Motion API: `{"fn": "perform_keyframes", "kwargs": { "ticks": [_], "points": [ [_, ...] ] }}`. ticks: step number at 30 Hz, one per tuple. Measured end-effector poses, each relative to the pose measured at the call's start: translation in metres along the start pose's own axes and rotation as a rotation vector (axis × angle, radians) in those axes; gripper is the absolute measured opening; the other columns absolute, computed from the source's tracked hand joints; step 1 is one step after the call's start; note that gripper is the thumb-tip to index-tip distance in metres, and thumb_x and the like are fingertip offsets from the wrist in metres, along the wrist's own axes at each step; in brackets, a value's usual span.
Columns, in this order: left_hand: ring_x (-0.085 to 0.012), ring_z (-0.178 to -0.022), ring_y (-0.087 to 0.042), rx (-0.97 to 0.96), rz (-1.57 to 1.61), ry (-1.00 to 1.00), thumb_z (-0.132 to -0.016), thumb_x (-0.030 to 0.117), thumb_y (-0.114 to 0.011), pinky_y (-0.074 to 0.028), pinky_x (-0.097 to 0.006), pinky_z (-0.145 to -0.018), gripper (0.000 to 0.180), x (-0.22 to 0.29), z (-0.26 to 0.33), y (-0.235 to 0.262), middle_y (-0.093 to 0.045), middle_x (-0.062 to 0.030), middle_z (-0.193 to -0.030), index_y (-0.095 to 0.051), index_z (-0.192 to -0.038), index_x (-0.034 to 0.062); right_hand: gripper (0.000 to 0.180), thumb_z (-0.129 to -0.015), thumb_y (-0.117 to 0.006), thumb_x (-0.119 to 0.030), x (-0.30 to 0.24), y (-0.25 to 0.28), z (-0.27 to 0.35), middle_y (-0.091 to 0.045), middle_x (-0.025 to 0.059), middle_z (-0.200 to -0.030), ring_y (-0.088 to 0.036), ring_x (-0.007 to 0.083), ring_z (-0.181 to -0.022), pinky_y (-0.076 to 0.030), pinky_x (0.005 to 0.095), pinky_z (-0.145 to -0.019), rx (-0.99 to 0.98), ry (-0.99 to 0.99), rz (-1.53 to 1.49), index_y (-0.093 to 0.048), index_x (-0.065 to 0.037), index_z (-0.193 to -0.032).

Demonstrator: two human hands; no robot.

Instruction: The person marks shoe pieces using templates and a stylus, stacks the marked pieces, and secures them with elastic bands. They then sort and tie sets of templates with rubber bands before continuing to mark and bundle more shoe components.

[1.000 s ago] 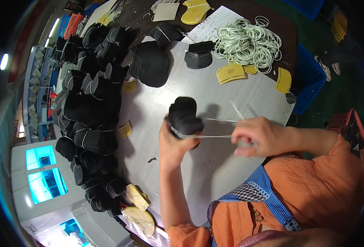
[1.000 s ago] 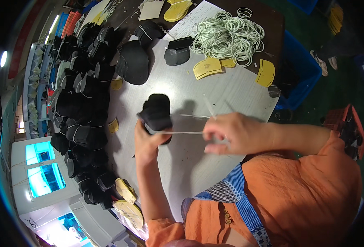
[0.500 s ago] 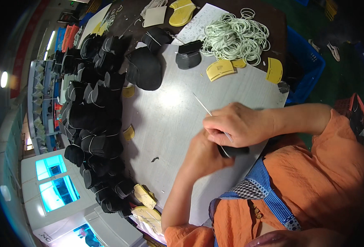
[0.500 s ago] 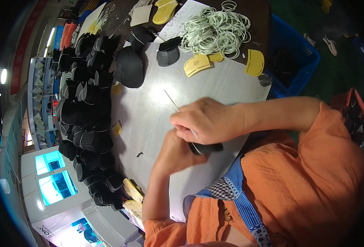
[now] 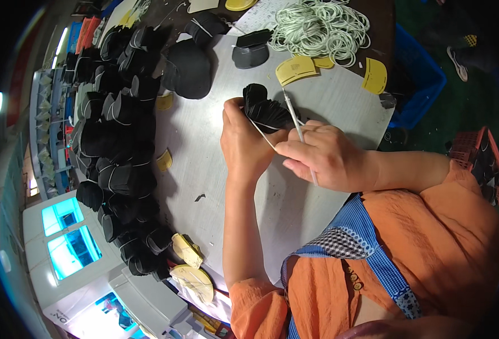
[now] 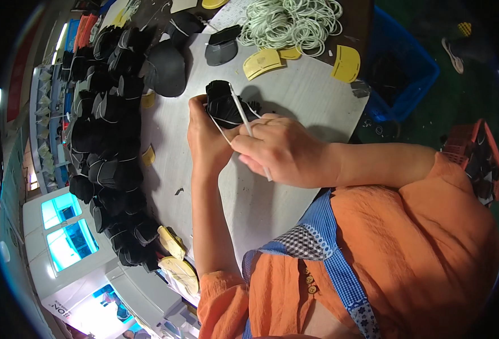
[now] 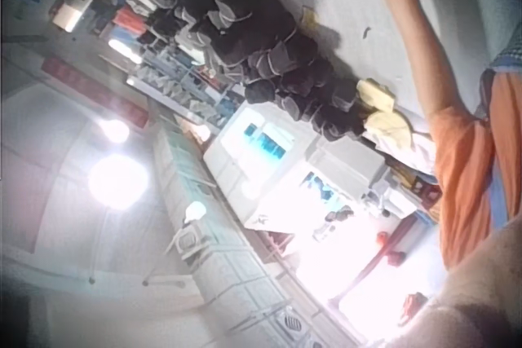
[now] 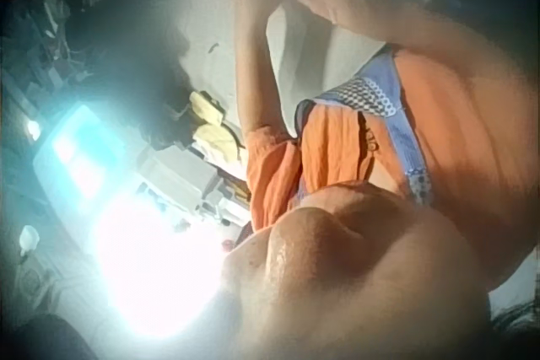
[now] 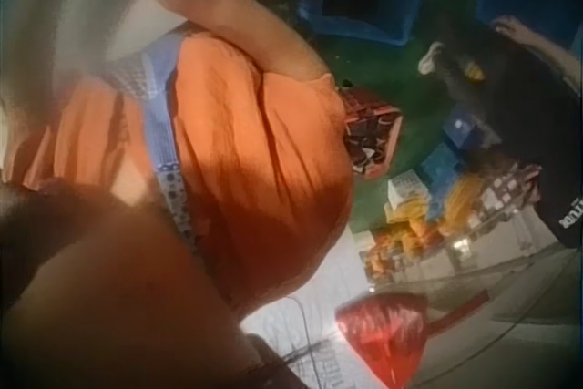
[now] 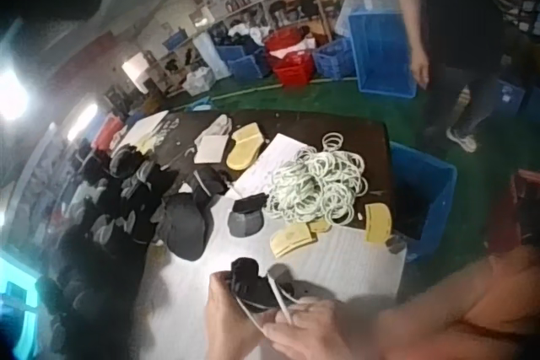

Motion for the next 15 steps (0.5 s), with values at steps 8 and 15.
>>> {"fn": "perform_keyframes", "kwargs": {
  "ticks": [8, 15],
  "points": [
    [-0.0179, -0.086, -0.062, -0.304, 1.248, 0.361, -0.055, 0.016, -0.086, -0.051, -0.031, -0.08, 0.074, -0.026, 0.027, -0.028, -0.062, -0.007, -0.098, -0.053, -0.12, -0.0001, 0.02, -0.085, -0.066, 0.0, 0.041, 0.0, 0.012, -0.067, 0.0111, -0.089, -0.069, 0.0259, -0.081, -0.056, 0.036, -0.074, 0.051, -0.223, -0.195, -0.055, -0.001, -0.102],
    [-0.0339, -0.106, -0.059, 0.002, 0.235, 0.002, -0.06, 0.015, -0.084, -0.05, -0.04, -0.09, 0.074, -0.021, 0.041, 0.016, -0.056, -0.0157, -0.118, -0.051, -0.125, 0.0031, 0.071, -0.082, -0.076, -0.016, 0.063, 0.018, 0.022, -0.046, 0.0166, -0.146, -0.041, 0.0294, -0.138, -0.031, 0.0428, -0.115, -0.203, -0.314, -0.174, -0.043, -0.002, -0.143]
  ]
}}
Point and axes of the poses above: each hand's wrist, its own z-axis away from the middle knuckle, its own y-axis out of the back of the hand, x = y × z, the point moved 10 cm from there along -z, towards the middle knuckle
